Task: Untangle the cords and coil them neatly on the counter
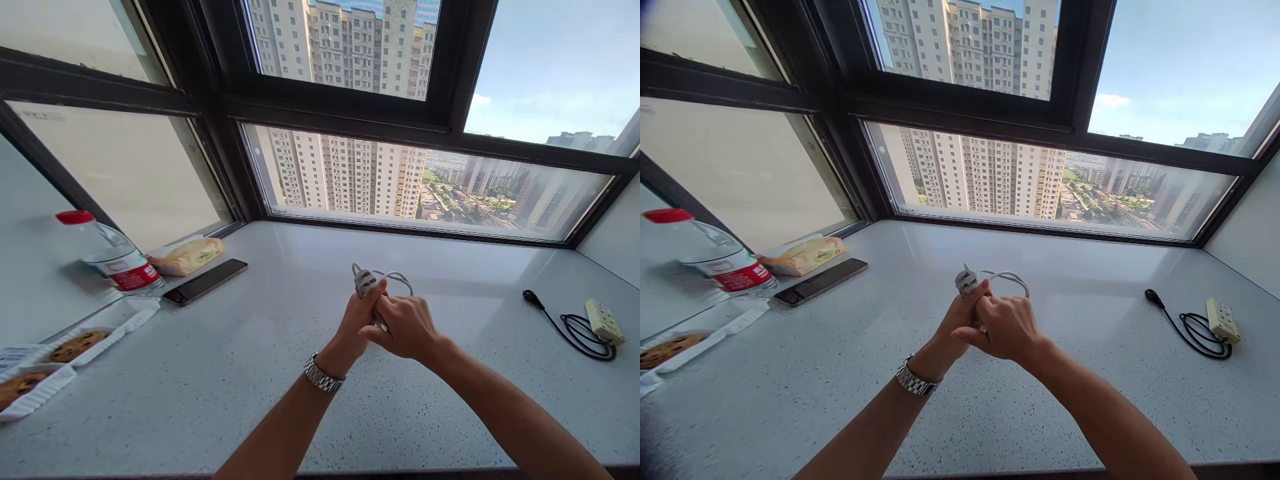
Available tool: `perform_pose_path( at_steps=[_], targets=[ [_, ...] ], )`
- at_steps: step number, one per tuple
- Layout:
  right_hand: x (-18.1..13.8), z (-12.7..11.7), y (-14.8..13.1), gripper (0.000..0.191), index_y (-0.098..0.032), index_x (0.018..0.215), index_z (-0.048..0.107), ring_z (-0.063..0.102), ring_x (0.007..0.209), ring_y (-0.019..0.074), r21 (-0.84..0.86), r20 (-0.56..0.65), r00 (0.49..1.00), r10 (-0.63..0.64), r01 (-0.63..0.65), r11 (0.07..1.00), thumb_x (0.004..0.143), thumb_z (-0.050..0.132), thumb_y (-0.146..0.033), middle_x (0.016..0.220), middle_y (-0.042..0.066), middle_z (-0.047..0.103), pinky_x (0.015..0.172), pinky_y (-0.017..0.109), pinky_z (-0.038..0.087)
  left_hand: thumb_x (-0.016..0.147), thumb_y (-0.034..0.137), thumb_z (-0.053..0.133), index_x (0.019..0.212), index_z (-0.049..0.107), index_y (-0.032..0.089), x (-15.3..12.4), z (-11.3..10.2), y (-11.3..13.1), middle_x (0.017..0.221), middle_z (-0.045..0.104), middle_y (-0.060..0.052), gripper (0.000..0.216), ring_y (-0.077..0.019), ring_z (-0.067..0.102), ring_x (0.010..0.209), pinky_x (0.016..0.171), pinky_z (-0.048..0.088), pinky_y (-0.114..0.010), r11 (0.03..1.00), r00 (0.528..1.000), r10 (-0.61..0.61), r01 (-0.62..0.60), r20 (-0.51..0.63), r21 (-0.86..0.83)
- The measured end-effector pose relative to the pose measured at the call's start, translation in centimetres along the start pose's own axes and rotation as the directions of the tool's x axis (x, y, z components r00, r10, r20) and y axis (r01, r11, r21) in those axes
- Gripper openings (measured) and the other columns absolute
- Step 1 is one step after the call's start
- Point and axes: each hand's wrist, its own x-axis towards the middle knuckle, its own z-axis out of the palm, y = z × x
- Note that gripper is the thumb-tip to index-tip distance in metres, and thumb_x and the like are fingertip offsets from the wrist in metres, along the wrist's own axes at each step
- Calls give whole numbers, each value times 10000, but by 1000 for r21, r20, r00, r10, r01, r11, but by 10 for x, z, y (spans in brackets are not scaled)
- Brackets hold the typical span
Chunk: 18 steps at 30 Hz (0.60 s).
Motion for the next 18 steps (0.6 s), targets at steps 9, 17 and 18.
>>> perform_pose_path(
  at_steps=[9,17,18],
  targets=[
    [-51,36,3,617,-174,1003,594,581,823,201,457,-141,978,155,-74,886,837,368,-723,916,107,646,708,307,445,946,288,455,640,407,162,-6,-40,15,508,346,78,334,-45,393,408,458,417,-189,844,998,-14,-19,-59,-536],
    [-64,85,10,523,-181,1209,534,532,1077,288,184,183,848,497,-527,830,817,570,-526,1192,142,580,857,409,451,985,179,326,626,347,171,-24,-107,30,422,299,102,360,-23,307,274,324,304,-140,903,931,-218,79,-293,-423],
    [-58,87,8,582,-173,1252,508,520,1095,300,140,215,820,531,-564,814,800,576,-533,1214,149,567,875,427,440,981,171,333,625,348,171,-27,-114,31,413,297,103,357,-24,295,265,313,290,-138,919,918,-220,81,-330,-386]
  ],
)
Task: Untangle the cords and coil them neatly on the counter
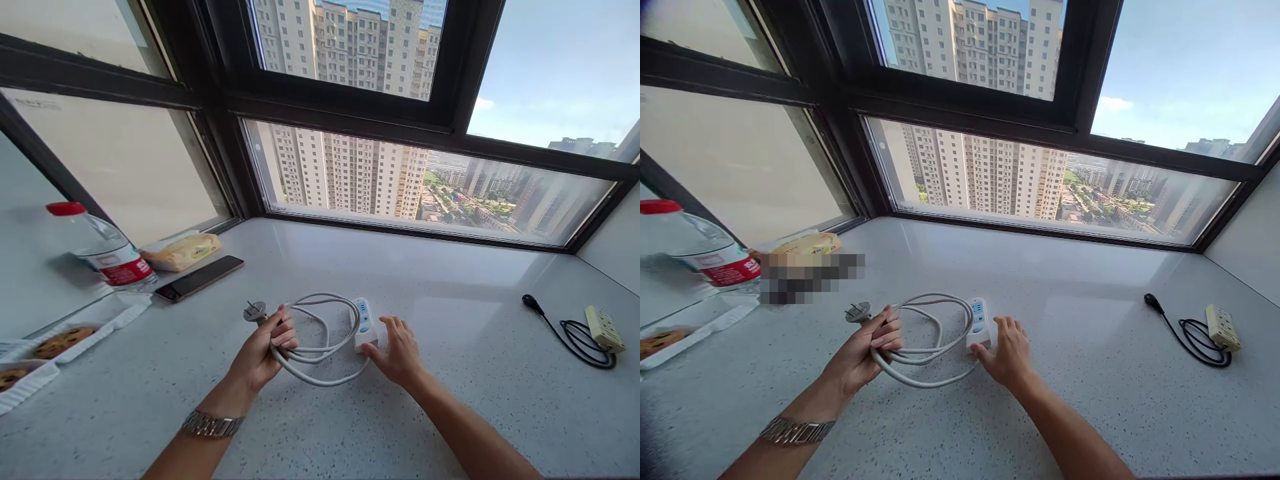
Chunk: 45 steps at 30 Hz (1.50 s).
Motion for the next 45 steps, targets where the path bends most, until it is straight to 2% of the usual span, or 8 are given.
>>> perform_pose_path(
  at_steps=[6,13,17,20,25,32,38,45],
  targets=[
    [23,20,-38,832,-121,1391,370,468,1142,364,-172,90,994,57,-41,984,697,629,-499,1267,207,515,916,499,380,889,212,523,619,410,171,8,-29,5,383,322,99,296,-81,453,331,382,408,-171,933,969,134,-54,-206,355],
    [42,24,-17,621,-140,1329,389,525,1036,333,76,-188,953,237,-227,971,760,528,-348,1158,196,571,778,437,453,693,522,654,598,468,174,54,-44,8,475,528,16,406,-124,470,360,358,380,-233,555,936,272,39,-226,831],
    [35,13,2,562,-172,1326,357,482,1110,300,223,-461,884,72,36,974,815,477,-372,1278,179,503,799,414,462,765,559,514,564,444,184,74,-17,-12,496,550,-33,431,-121,426,346,346,317,-241,324,965,243,15,-99,946],
    [29,6,7,515,-178,1287,448,489,1119,294,128,-347,933,-100,152,980,804,517,-344,1290,151,525,857,427,450,753,567,531,542,480,173,82,11,-38,503,572,-52,450,-121,418,345,354,307,-250,248,993,118,-37,8,968],
    [28,-6,17,292,-196,1089,645,492,1158,280,-39,-235,972,-10,1,999,841,497,-242,1253,104,585,925,432,425,716,605,569,561,577,164,93,51,-76,529,609,-76,468,-192,544,470,432,362,-272,80,988,-17,-153,154,985],
    [17,-29,24,379,-221,1187,629,455,1227,291,-204,-178,982,-63,26,979,887,514,-422,1326,90,549,1049,512,303,805,684,371,871,622,158,94,46,-80,910,682,-174,586,-328,647,873,640,431,-330,-451,896,226,-252,383,856],
    [-12,-8,-17,751,-200,1375,457,341,1318,349,-227,-18,955,-295,283,932,780,550,-649,1423,129,439,1101,551,202,836,666,345,1120,550,161,94,39,-72,918,696,-141,614,-312,653,868,626,425,-320,-468,896,227,-243,381,850],
    [9,7,-6,495,-272,1370,460,425,1252,345,-361,62,983,-175,186,914,895,508,-406,1389,112,483,1061,523,243,911,596,206,1221,554,173,99,37,-59,983,696,-146,629,-313,638,935,629,402,-309,-463,905,207,-244,371,852]
  ],
)
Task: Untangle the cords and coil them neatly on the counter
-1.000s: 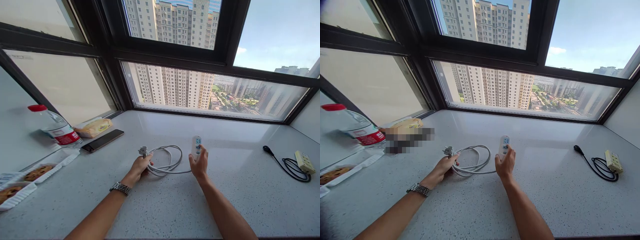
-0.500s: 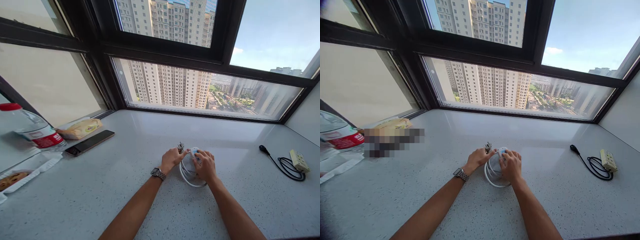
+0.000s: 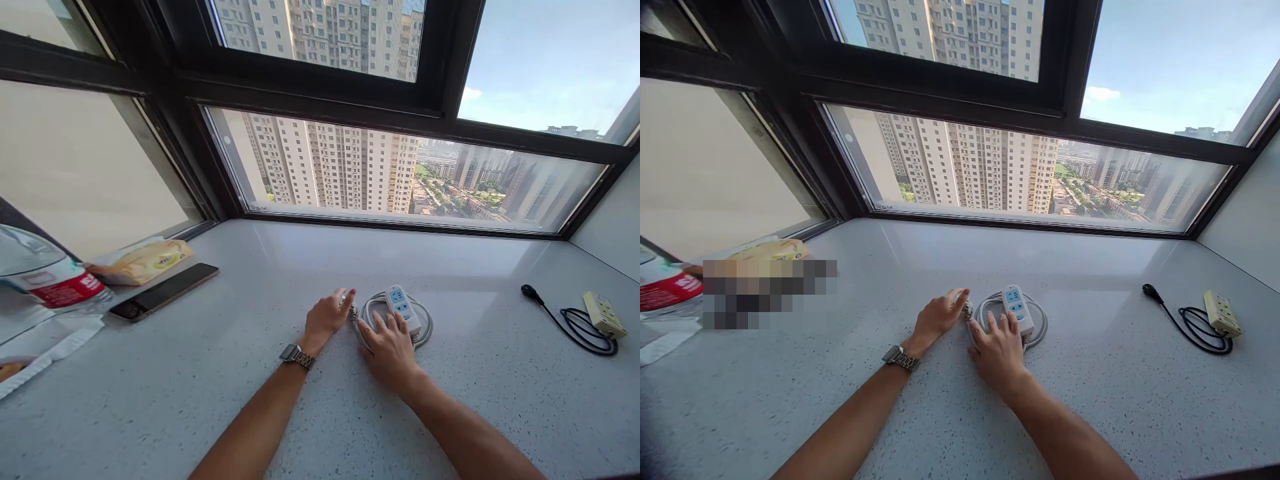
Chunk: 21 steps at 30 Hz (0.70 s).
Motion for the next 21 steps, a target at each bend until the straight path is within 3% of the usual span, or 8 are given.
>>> perform_pose_path(
  at_steps=[7,12,13,15,16,18,21],
  targets=[
    [33,1,65,448,-258,1365,473,457,1211,321,-79,-2,990,142,-142,987,922,439,-324,1331,102,543,1031,491,247,907,600,212,1165,571,155,-3,1,-8,704,652,-90,627,-251,630,691,467,293,-255,997,996,-28,23,-84,-68],
    [42,-25,176,449,-258,1380,455,397,1264,304,-204,76,965,251,-231,951,937,412,-322,1348,108,523,1024,461,262,904,605,221,1123,584,155,-6,6,-5,624,616,-66,618,-240,617,642,462,284,-253,997,997,14,-21,-78,-81],
    [40,-34,201,453,-249,1379,457,372,1284,302,-250,74,947,314,-287,925,932,427,-313,1376,122,490,1022,456,265,906,598,231,1119,586,156,-7,6,-4,630,620,-67,605,-238,620,650,471,288,-253,997,997,18,-24,-78,-76],
    [33,-48,242,461,-230,1366,476,258,1347,335,-340,-77,844,531,-523,781,908,469,-288,1459,146,367,1030,491,226,909,579,260,1116,588,161,-8,6,-2,657,635,-71,570,-237,630,677,493,299,-253,998,996,21,-26,-81,-61],
    [29,-54,255,493,-179,1388,448,206,1361,369,-344,-112,812,572,-572,745,910,459,-301,1467,194,326,1015,528,216,910,571,274,1120,585,162,-8,7,0,671,642,-73,555,-237,634,687,503,303,-253,998,997,21,-26,-80,-54],
    [21,-57,261,499,-144,1371,463,208,1359,370,-285,-176,795,580,-605,743,911,437,-338,1449,217,330,992,520,251,910,560,299,1134,576,164,-8,7,3,693,653,-77,533,-237,638,697,514,311,-253,999,997,26,-29,-72,-42],
    [11,-47,222,373,-152,1074,649,505,1095,304,15,-198,845,497,-504,863,895,421,-386,1164,188,587,844,402,411,919,491,346,1122,583,168,-10,10,9,730,667,-84,449,-232,635,701,520,306,-253,998,996,57,-58,-66,-16]
  ],
)
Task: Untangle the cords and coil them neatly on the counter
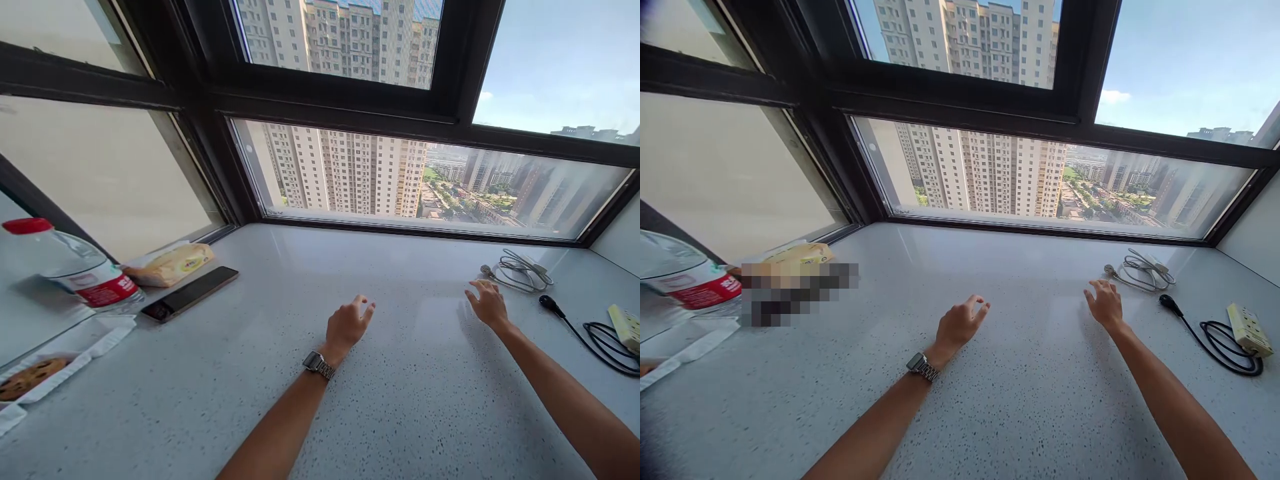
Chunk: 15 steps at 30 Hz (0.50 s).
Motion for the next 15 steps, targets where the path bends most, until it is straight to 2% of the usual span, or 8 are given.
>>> perform_pose_path(
  at_steps=[1,2,3,5,6,8,11,15],
  targets=[
    [-14,4,-18,380,-156,869,669,572,878,257,158,36,999,-24,18,987,898,393,-416,925,151,647,731,349,440,925,446,353,1087,600,172,-2,1,3,737,670,-84,403,-226,632,696,521,298,-252,1000,1000,24,-24,7,5],
    [-28,9,-40,450,-169,682,618,548,670,210,308,61,998,-31,10,951,898,366,-473,693,97,608,610,309,424,929,400,355,1038,620,176,-5,2,6,737,671,-82,364,-217,627,685,519,289,-251,998,998,57,-57,21,3],
    [-43,14,-62,509,-186,548,521,462,522,165,439,78,996,-31,-6,898,891,350,-522,536,43,503,521,282,376,931,366,349,980,638,177,-10,3,10,728,671,-79,348,-208,621,666,516,279,-250,996,995,93,-92,42,-6],
    [-69,24,-105,589,-212,437,324,268,397,100,657,143,987,-70,-42,753,872,331,-609,414,-29,289,437,252,277,941,359,321,867,654,174,-21,6,19,688,664,-76,387,-191,604,615,508,269,-252,986,983,162,-158,84,-55],
    [-79,27,-124,621,-217,417,265,208,378,85,730,201,972,-124,-64,681,864,314,-645,395,-42,230,419,247,245,947,382,302,814,655,173,-28,7,24,670,662,-75,431,-185,597,594,506,271,-253,979,976,192,-183,104,-92],
    [-95,34,-151,647,-205,408,299,259,381,83,827,218,951,-220,-60,558,869,291,-660,398,-33,280,437,237,275,955,431,256,712,651,174,-38,10,32,655,669,-73,530,-176,595,580,513,289,-253,957,958,254,-229,131,-175],
    [-103,41,-161,679,-179,423,429,395,430,96,871,195,934,-299,-25,491,872,283,-667,444,4,426,484,226,339,963,453,189,632,648,173,-46,14,40,663,683,-62,631,-156,595,576,526,314,-242,911,923,356,-308,148,-273],
    [-103,45,-144,687,-159,463,507,398,447,95,846,186,911,-368,43,532,867,291,-671,477,15,464,477,220,326,945,534,215,681,669,156,-43,18,39,591,639,-46,646,-124,519,483,479,267,-230,878,875,457,-414,161,-240]
  ],
)
